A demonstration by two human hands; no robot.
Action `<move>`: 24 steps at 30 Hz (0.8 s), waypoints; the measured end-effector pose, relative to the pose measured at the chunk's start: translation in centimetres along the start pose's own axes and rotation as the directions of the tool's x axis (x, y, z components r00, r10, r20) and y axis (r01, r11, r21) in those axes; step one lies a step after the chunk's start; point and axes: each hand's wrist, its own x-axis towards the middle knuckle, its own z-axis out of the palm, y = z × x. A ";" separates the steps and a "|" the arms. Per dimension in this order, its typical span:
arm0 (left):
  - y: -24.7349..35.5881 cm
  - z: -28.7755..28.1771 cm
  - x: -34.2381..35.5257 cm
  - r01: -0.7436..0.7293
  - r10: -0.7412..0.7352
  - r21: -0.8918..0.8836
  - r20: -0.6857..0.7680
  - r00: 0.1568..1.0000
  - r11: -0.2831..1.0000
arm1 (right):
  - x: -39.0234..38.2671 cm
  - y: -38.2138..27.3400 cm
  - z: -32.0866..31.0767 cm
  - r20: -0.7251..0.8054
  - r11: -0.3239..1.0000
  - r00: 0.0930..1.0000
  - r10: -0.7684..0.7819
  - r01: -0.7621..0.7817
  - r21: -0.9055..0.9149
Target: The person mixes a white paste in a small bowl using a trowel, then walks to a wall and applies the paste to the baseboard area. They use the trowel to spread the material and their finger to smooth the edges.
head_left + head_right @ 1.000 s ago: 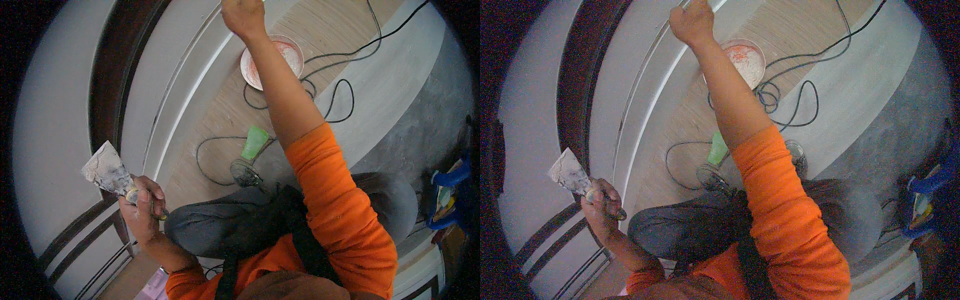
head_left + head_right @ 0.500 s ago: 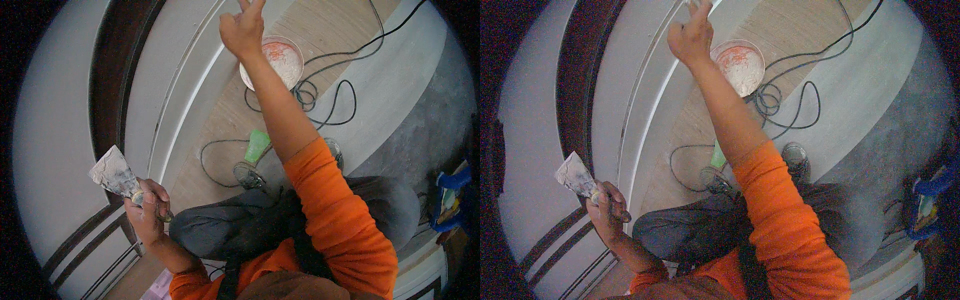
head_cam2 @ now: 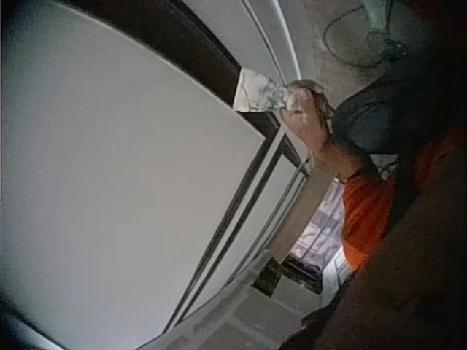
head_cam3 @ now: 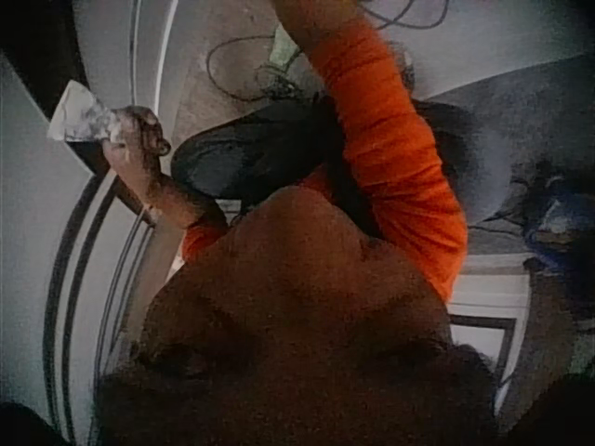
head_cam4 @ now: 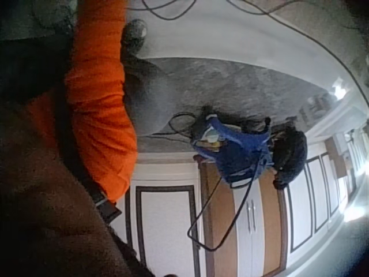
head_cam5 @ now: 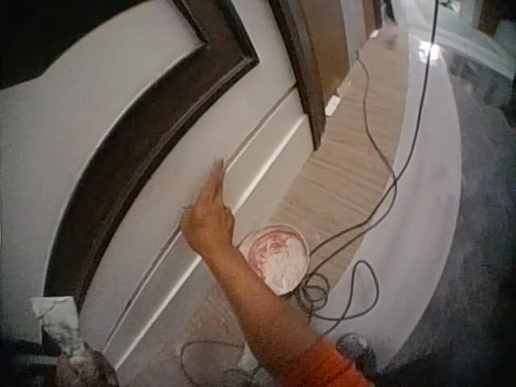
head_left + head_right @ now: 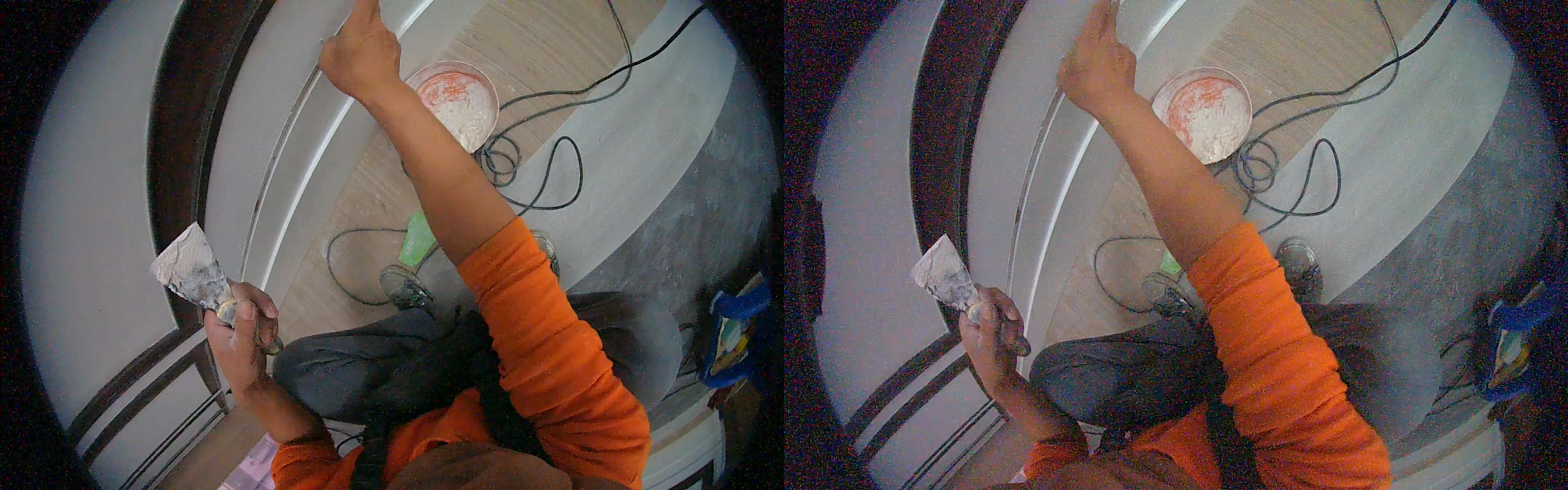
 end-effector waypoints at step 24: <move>0.2 -0.1 0.2 0.048 -0.049 -0.029 -0.026 0.998 0.998 | 0.5 8.5 -1.0 -0.014 0.997 0.998 -0.054 0.055 0.057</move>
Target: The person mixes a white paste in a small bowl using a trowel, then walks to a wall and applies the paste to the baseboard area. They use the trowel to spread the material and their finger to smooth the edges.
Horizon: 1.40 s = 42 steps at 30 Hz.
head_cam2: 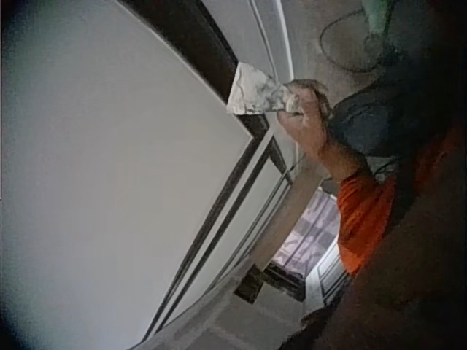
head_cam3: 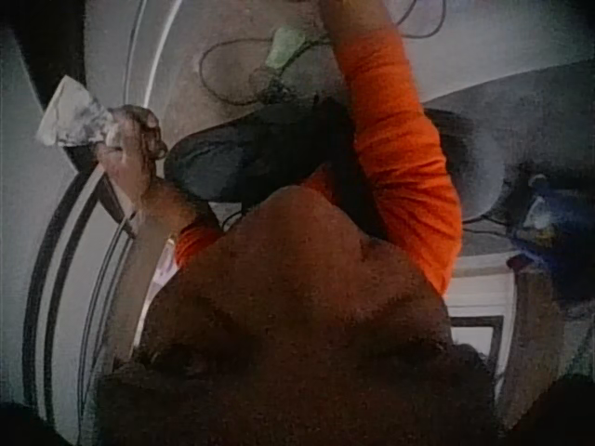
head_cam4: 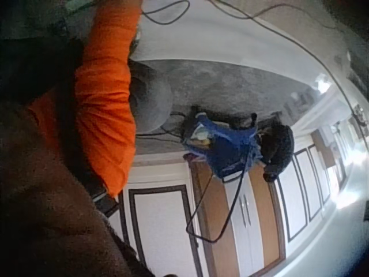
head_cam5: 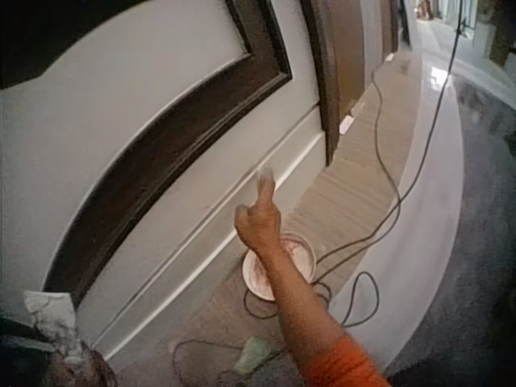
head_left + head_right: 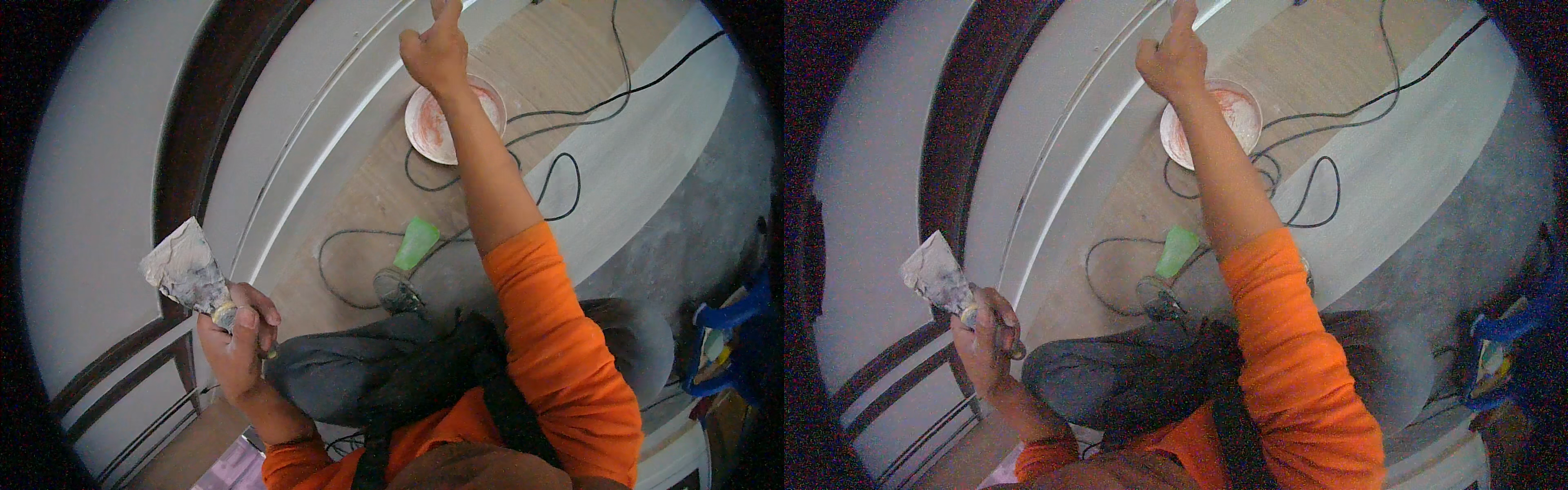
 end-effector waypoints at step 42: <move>0.8 0.3 -0.2 0.023 -0.022 0.043 -0.018 1.000 0.999 | -1.0 -2.5 -0.5 -0.155 0.961 0.960 0.232 -0.201 0.190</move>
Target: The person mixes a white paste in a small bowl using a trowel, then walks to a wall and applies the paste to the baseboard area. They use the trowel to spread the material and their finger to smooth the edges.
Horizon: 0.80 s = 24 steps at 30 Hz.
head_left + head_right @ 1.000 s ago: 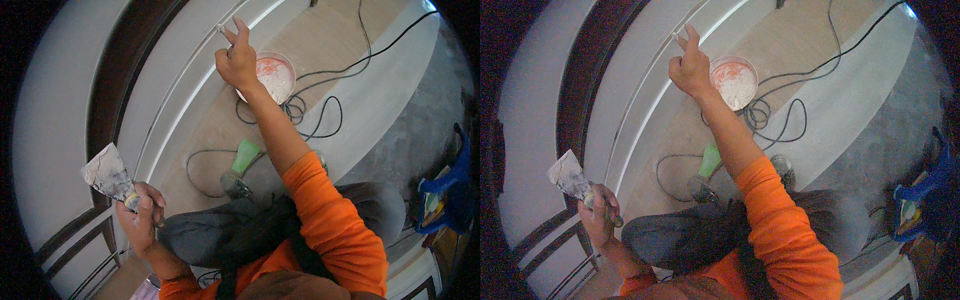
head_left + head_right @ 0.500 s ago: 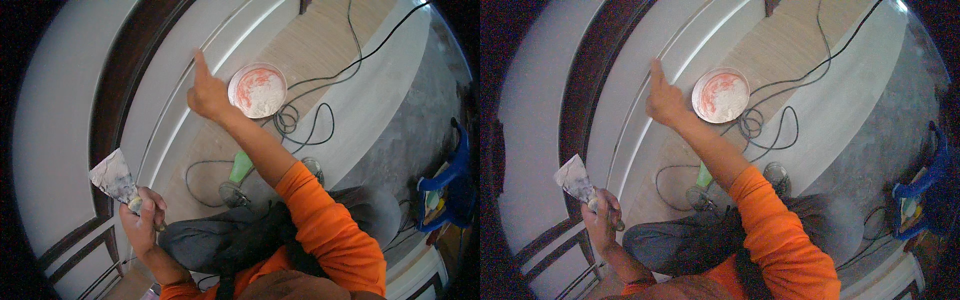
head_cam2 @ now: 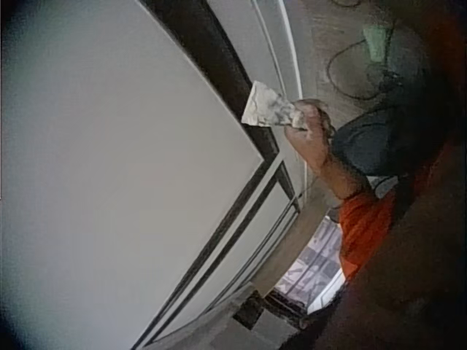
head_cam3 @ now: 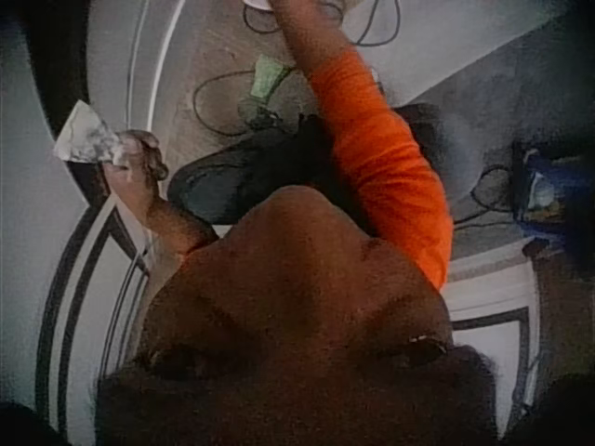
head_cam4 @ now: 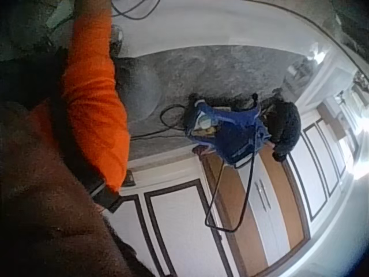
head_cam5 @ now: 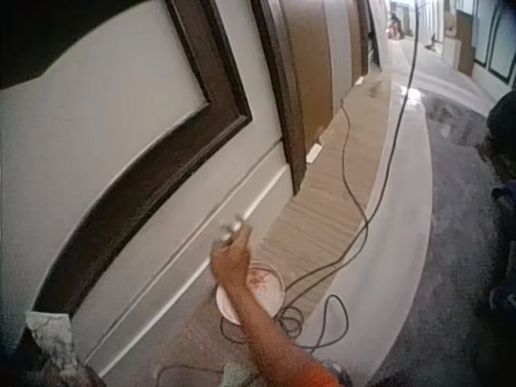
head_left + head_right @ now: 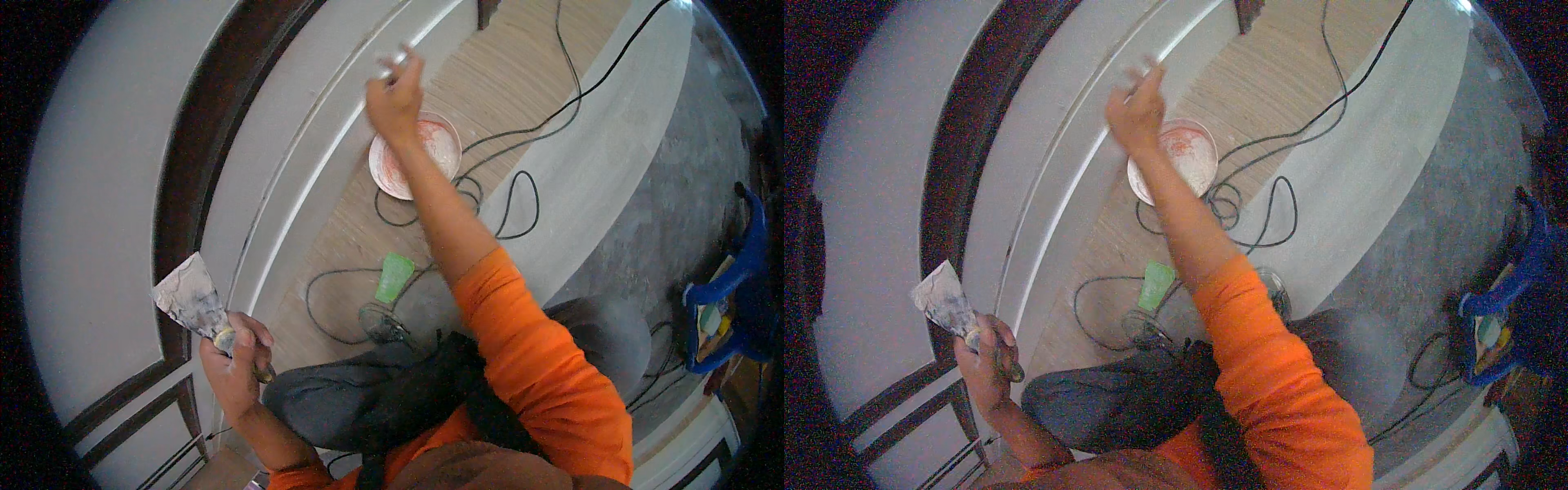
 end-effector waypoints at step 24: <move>0.0 -0.1 0.0 0.009 -0.009 -0.008 -0.010 1.000 1.000 | -4.1 -2.4 4.9 0.217 0.971 0.966 -0.141 0.177 -0.158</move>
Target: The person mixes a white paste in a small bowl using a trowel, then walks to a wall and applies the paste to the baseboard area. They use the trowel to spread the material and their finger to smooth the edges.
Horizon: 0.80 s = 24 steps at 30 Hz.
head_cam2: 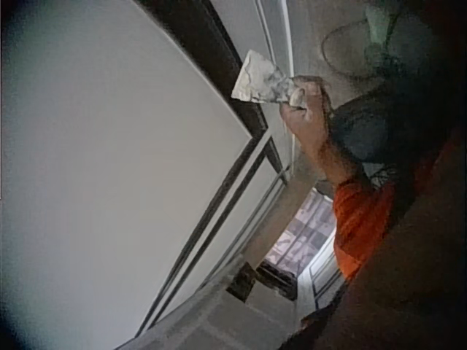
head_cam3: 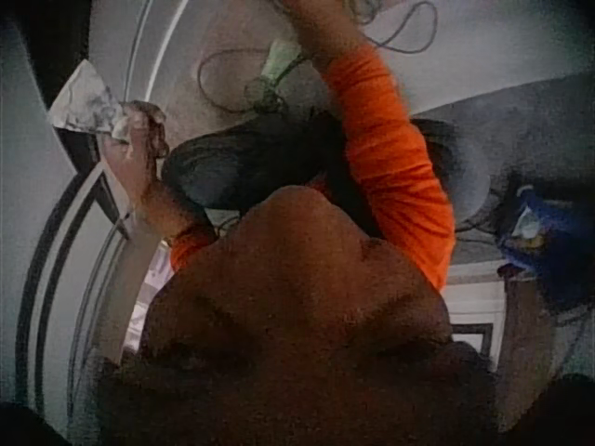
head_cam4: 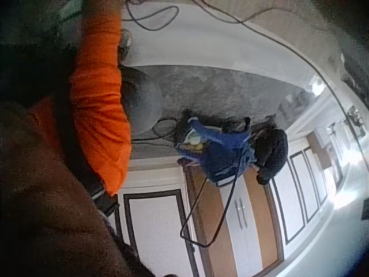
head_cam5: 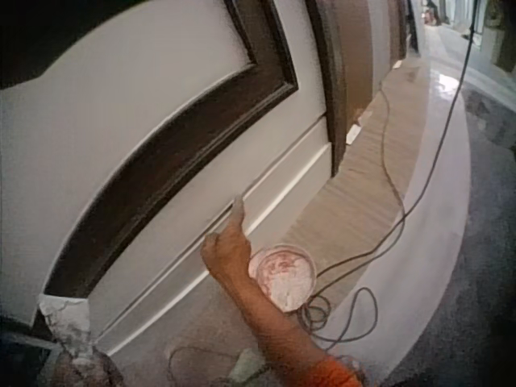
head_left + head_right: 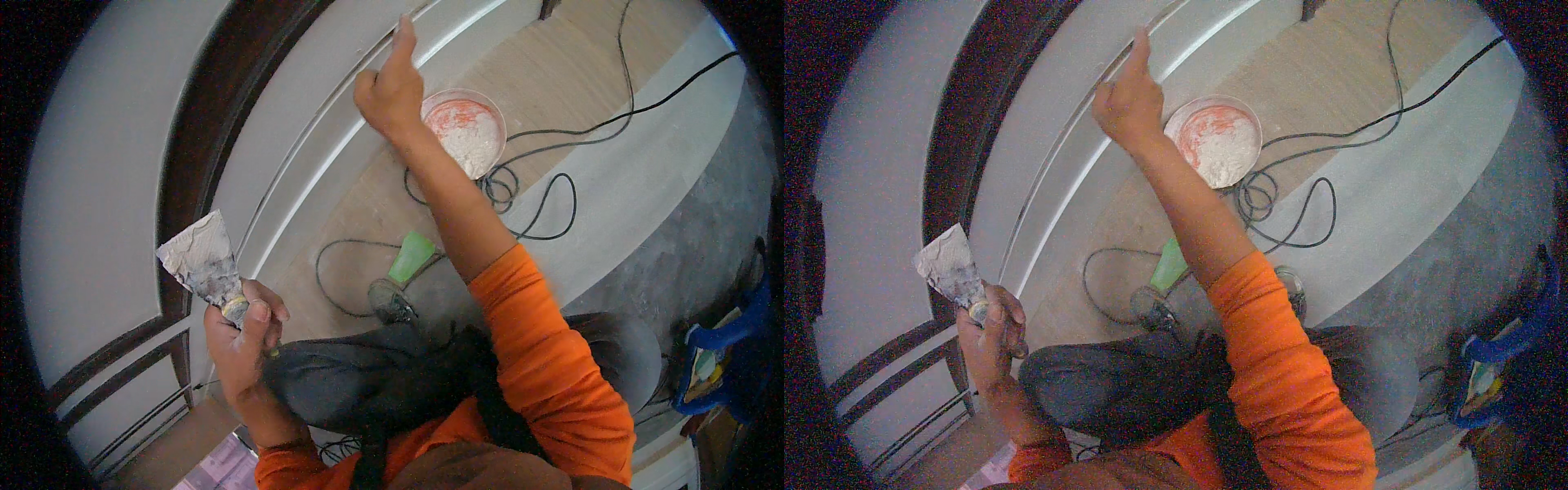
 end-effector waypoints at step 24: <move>-0.9 -1.0 1.0 0.022 -0.005 -0.199 0.085 0.996 0.980 | 0.2 16.9 -10.4 0.869 0.775 0.274 0.413 0.395 -0.493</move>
